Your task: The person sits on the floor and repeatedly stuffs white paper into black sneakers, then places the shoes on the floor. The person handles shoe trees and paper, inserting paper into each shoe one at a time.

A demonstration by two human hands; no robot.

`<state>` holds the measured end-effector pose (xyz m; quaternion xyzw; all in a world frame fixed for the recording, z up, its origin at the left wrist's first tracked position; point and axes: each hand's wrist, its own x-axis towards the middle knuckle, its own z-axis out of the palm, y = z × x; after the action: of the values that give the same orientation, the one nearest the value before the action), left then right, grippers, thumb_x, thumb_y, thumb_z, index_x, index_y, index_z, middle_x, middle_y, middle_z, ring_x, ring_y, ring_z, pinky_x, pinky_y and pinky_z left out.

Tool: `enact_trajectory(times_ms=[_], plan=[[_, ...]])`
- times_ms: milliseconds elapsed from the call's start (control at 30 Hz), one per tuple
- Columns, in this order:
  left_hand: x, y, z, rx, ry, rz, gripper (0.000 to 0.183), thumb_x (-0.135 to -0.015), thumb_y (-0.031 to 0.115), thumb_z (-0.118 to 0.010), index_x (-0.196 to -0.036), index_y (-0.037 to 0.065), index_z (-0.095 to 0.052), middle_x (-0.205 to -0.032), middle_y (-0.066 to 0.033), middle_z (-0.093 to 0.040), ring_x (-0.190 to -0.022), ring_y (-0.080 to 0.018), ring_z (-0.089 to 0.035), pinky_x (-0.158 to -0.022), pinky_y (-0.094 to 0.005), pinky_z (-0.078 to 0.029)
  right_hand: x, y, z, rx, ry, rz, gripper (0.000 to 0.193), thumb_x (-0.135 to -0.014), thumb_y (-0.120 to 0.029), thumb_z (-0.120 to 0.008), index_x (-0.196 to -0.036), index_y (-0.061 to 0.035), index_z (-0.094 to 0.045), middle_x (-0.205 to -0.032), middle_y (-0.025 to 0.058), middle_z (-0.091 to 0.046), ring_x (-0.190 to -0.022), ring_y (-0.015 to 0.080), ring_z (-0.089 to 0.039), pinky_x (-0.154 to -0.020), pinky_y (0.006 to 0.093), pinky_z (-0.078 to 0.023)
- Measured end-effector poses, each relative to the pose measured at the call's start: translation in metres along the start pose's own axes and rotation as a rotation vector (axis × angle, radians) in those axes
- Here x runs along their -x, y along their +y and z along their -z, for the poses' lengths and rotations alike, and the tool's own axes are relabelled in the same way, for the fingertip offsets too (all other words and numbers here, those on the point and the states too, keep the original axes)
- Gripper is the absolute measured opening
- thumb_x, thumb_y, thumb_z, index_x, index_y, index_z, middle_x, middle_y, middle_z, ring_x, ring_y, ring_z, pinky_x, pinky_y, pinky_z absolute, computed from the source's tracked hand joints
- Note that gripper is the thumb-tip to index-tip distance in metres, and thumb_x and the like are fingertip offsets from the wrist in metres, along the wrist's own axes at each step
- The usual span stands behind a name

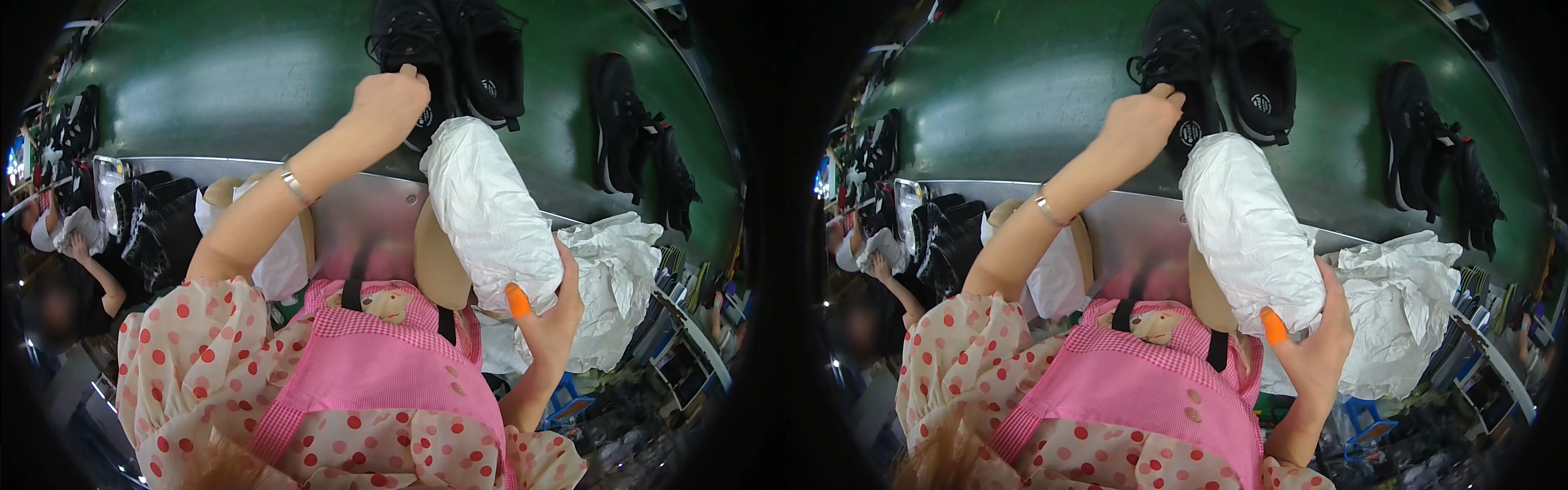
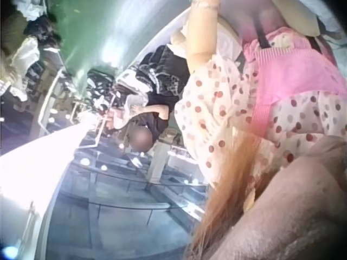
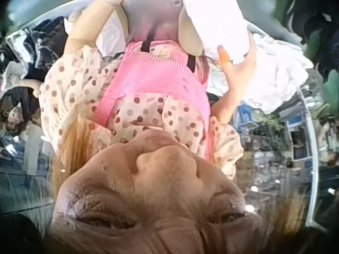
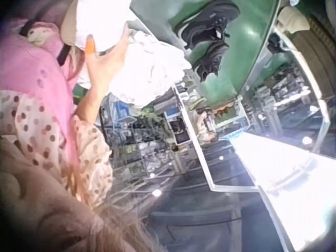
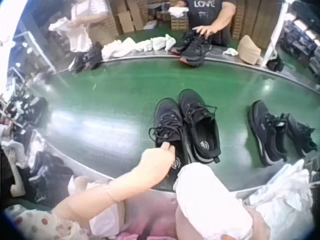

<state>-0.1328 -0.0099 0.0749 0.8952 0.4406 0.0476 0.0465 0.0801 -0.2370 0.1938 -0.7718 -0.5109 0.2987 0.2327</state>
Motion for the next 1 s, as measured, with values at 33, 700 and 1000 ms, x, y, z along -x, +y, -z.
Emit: enact_trajectory(times_ms=[33, 700, 1000], plan=[[-0.001, 0.012, -0.004, -0.192, -0.115, 0.103, 0.023, -0.080, 0.008, -0.062, -0.100, -0.003, -0.063, -0.096, -0.0160, -0.065, -0.064, -0.0235, -0.068, -0.051, -0.0325, -0.054, -0.001, -0.002, -0.001, 0.026, -0.009, 0.019, 0.071, -0.063, -0.014, -0.081, -0.126, -0.0012, -0.051, -0.116, 0.0192, -0.060, -0.107, 0.0340, -0.059, -0.092, 0.0384, -0.046], [0.002, -0.039, 0.013, 0.305, 0.115, -0.043, 0.022, -0.089, 0.026, -0.060, -0.106, 0.012, -0.064, -0.071, -0.0095, -0.066, -0.065, -0.0279, -0.066, -0.055, -0.0362, -0.050, -0.018, -0.019, -0.033, 0.155, -0.011, 0.163, 0.072, -0.064, -0.016, -0.081, -0.128, -0.0020, -0.049, -0.110, 0.0182, -0.061, -0.099, 0.0365, -0.060, -0.086, 0.0417, -0.047], [-0.004, -0.042, -0.010, 0.039, -0.138, -0.042, 0.017, -0.088, 0.022, -0.057, -0.082, 0.006, -0.061, -0.072, -0.0108, -0.066, -0.070, -0.0262, -0.068, -0.057, -0.0401, -0.051, -0.021, -0.025, -0.043, 0.213, -0.002, 0.223, 0.074, -0.064, -0.022, -0.082, -0.127, -0.0020, -0.049, -0.099, 0.0186, -0.062, -0.091, 0.0366, -0.060, -0.078, 0.0438, -0.048]])
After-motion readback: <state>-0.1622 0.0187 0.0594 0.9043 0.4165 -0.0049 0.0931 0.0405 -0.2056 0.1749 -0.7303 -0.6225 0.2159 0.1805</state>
